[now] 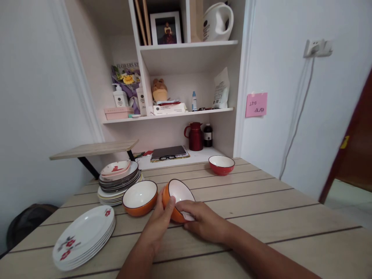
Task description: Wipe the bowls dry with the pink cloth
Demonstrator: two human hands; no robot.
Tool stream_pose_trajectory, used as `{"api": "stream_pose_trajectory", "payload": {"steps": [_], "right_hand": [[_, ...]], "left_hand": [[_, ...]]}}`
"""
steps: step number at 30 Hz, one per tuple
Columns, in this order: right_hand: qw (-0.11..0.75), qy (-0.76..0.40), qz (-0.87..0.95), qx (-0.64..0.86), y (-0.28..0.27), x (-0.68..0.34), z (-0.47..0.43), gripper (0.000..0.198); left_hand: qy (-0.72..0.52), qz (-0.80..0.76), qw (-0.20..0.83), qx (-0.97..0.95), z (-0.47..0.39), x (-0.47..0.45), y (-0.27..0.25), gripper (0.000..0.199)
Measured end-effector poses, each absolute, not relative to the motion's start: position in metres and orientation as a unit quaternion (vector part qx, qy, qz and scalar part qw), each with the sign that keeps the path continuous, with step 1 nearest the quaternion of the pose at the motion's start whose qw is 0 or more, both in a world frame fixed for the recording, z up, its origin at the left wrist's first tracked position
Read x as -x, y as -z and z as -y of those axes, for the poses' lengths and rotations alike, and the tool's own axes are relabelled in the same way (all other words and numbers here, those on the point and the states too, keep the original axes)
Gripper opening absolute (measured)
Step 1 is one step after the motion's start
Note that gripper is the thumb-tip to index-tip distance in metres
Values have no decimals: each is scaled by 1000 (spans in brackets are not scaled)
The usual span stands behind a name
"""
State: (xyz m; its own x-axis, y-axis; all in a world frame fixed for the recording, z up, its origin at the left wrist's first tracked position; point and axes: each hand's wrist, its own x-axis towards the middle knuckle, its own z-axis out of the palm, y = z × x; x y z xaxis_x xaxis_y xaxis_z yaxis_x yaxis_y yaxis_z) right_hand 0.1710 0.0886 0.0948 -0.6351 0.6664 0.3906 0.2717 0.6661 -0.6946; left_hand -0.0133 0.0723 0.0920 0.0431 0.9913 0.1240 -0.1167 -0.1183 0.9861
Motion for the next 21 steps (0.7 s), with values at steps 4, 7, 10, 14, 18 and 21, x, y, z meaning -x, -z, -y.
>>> {"api": "stream_pose_trajectory", "payload": {"steps": [4, 7, 10, 14, 18, 21], "right_hand": [[313, -275, 871, 259, -99, -171, -85, 42], [287, -237, 889, 266, -102, -172, -85, 30], [255, -206, 903, 279, -103, -176, -89, 19], [215, -173, 925, 262, -103, -182, -96, 21], [217, -145, 932, 251, -98, -183, -99, 35], [245, -155, 916, 278, -93, -179, -98, 25]], "left_hand": [[-546, -437, 503, -508, -75, 13, -92, 66], [-550, -446, 513, -485, -78, 12, -90, 67], [-560, -441, 521, -470, -82, 11, -86, 71], [-561, -435, 529, -466, -83, 11, -84, 72], [-560, -438, 529, -463, -80, 11, -89, 70], [-566, -438, 519, -467, -74, 10, -93, 69]]}}
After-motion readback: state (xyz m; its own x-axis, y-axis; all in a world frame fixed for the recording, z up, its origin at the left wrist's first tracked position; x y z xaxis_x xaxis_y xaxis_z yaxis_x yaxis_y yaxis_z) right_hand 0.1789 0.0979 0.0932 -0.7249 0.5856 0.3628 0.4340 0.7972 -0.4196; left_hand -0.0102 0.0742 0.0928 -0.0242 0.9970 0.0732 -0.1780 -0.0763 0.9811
